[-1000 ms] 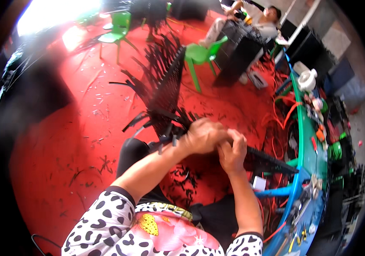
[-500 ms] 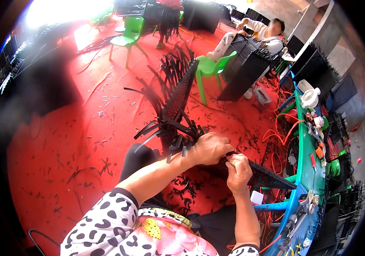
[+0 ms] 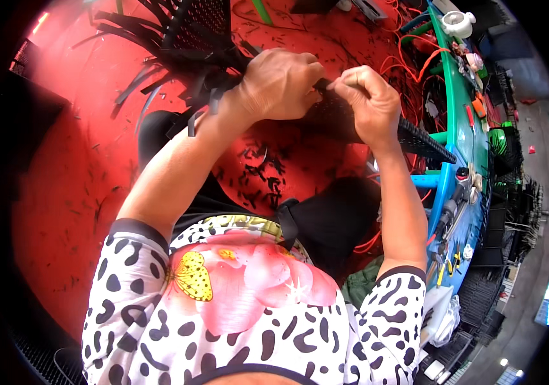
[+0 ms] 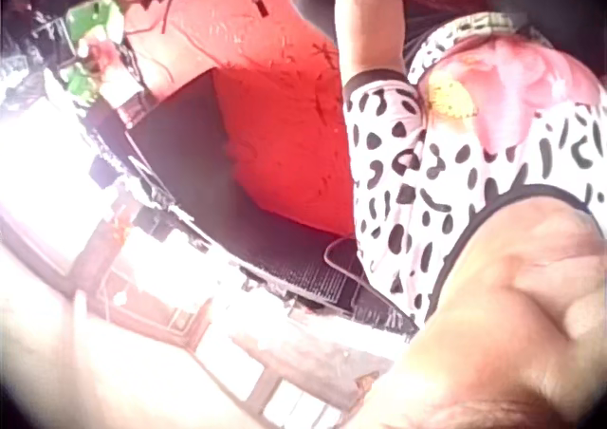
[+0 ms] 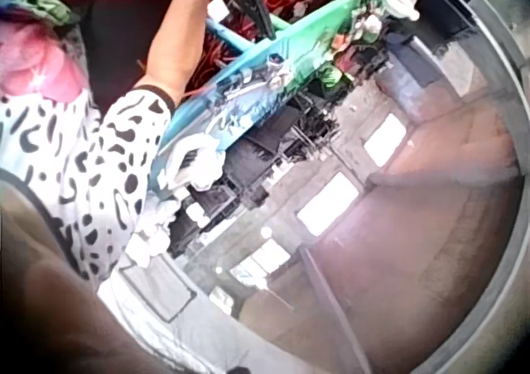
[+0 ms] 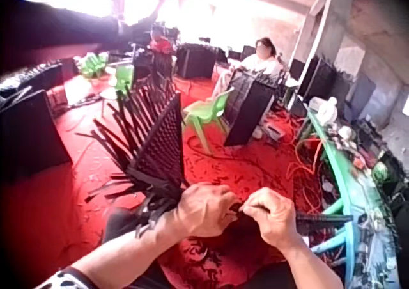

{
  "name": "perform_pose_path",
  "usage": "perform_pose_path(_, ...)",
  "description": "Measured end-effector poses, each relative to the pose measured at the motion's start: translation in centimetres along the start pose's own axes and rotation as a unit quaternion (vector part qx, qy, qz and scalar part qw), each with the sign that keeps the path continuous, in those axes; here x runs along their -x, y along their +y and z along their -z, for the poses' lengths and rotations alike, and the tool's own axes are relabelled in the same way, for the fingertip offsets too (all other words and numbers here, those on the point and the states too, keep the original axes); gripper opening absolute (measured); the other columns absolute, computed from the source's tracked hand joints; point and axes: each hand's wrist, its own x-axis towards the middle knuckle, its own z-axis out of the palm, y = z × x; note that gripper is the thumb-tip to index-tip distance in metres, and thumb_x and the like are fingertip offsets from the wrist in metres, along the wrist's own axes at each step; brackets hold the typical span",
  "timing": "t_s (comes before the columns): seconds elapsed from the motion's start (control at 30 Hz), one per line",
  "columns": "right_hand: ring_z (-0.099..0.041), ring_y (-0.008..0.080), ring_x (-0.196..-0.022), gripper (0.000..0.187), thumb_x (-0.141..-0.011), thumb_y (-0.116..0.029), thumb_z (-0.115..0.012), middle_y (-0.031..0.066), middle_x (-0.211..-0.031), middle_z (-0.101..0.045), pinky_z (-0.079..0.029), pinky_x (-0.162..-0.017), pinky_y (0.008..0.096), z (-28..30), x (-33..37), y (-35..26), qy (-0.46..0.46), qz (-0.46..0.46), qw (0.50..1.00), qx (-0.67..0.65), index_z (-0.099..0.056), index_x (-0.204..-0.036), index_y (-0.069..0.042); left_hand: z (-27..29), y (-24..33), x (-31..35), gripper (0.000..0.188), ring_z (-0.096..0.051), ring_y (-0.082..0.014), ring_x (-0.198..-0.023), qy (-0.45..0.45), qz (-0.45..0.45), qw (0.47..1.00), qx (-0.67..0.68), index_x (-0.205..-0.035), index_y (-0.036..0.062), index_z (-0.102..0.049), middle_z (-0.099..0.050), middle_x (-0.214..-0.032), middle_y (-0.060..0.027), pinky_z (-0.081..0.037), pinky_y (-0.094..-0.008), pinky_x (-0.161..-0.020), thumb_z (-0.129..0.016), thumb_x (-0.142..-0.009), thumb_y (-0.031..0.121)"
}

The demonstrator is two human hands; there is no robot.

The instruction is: The person assembles a wicker chair by using a nail gun to secure plastic strips, cutting excess material with pliers, hammering components, and threading strips through the frame by hand.

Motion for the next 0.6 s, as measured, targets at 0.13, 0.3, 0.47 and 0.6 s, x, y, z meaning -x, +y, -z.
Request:
perform_pose_path(0.13, -0.056, 0.0186, -0.064, 0.009, -0.075, 0.001, -0.066, 0.0095, -0.071, -0.057, -0.045, -0.059, 0.0272, -0.4, -0.8, 0.8, -0.015, 0.010, 1.000, 0.001, -0.057, -0.075, 0.000, -2.6, -0.8, 1.7, 0.024, -0.060, -0.0266, -0.072, 0.073, -0.013, 0.997, 0.021, -0.084, 0.0128, -0.062, -0.058, -0.078, -0.0060, -0.047, -0.0375, -0.066, -0.070, -0.069, 0.030)
perform_pose_path(0.3, -0.056, 0.0175, -0.064, 0.011, -0.074, 0.004, -0.066, 0.0090, -0.073, -0.056, -0.045, -0.058, 0.0277, 0.2, -1.8, 1.6, -0.027, 0.041, 0.998, -0.027, -0.055, -0.075, 0.000, -1.5, 0.8, 1.1, 0.024, -0.060, -0.0238, -0.073, 0.009, 0.015, 1.000, 0.011, -0.084, 0.0106, -0.062, -0.057, -0.077, -0.0042, -0.046, -0.0374, -0.068, -0.071, -0.069, 0.027)
perform_pose_path(0.47, -0.055, 0.0130, -0.061, 0.010, -0.074, 0.000, -0.066, 0.0078, -0.068, -0.056, -0.044, -0.056, 0.0271, 0.4, -3.7, 3.7, -0.093, -0.042, 0.994, -0.049, -0.056, -0.075, 0.001, -1.5, 0.4, 0.0, 0.025, -0.060, -0.0231, -0.069, 0.010, 0.020, 1.000, -0.005, -0.083, 0.0094, -0.062, -0.056, -0.073, -0.0041, -0.046, -0.0350, -0.066, -0.073, -0.067, 0.025)
perform_pose_path(0.6, -0.054, 0.0100, -0.061, 0.011, -0.074, -0.001, -0.068, 0.0066, -0.067, -0.056, -0.045, -0.056, 0.0264, 0.7, -4.8, 4.6, -0.144, -0.129, 0.974, -0.117, -0.058, -0.076, 0.002, -1.6, 0.1, -0.7, 0.026, -0.060, -0.0236, -0.068, 0.027, 0.000, 1.000, 0.012, -0.083, 0.0087, -0.062, -0.056, -0.072, -0.0045, -0.046, -0.0348, -0.064, -0.073, -0.067, 0.025)
